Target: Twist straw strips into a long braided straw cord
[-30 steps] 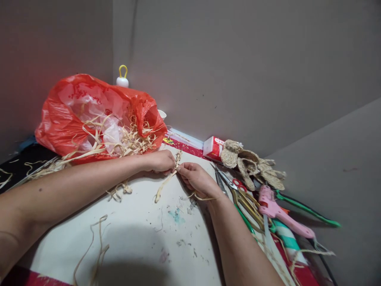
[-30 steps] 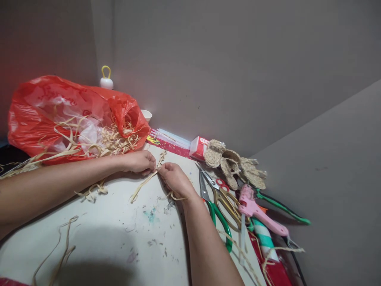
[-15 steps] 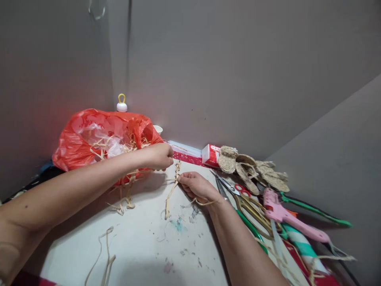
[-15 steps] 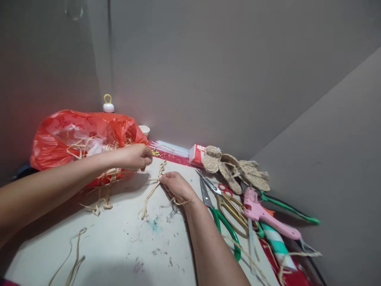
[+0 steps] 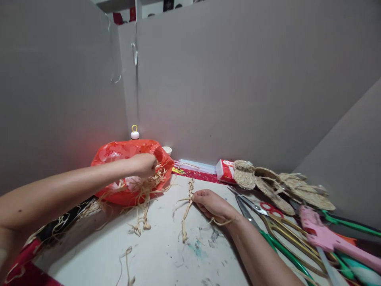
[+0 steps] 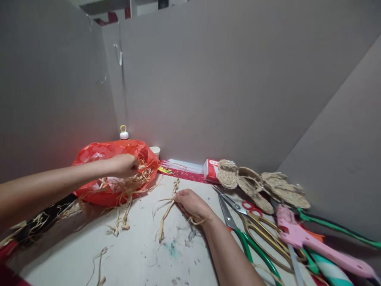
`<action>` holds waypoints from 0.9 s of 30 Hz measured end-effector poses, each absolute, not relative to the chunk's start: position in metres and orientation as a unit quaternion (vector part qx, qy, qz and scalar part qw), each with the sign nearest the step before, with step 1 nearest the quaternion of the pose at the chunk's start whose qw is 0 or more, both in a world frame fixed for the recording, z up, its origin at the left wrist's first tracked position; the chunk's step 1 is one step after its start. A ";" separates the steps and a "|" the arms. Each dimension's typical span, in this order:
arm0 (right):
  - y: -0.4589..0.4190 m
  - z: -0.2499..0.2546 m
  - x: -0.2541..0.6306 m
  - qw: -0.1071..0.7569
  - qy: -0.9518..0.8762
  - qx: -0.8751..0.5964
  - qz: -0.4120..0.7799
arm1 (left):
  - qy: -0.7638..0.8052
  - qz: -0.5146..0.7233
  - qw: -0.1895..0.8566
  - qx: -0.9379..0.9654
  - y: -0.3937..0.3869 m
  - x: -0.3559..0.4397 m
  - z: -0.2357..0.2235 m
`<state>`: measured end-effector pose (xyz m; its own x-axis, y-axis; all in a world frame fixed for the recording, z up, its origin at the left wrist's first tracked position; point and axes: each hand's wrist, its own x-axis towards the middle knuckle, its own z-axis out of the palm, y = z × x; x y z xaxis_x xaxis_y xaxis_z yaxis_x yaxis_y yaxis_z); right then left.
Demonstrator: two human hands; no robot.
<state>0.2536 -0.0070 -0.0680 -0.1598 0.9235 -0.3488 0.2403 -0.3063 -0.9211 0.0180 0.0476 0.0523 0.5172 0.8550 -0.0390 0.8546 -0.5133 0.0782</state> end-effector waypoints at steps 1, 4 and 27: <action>-0.007 -0.068 0.254 0.301 -0.507 -0.574 0.568 | 0.513 -0.010 0.035 0.858 0.049 0.015 0.045; -0.006 -0.069 0.254 0.302 -0.509 -0.573 0.567 | 0.535 -0.028 0.026 0.844 0.048 0.012 0.027; -0.004 -0.069 0.254 0.291 -0.509 -0.575 0.571 | 0.517 -0.014 -0.014 0.856 0.050 -0.021 0.098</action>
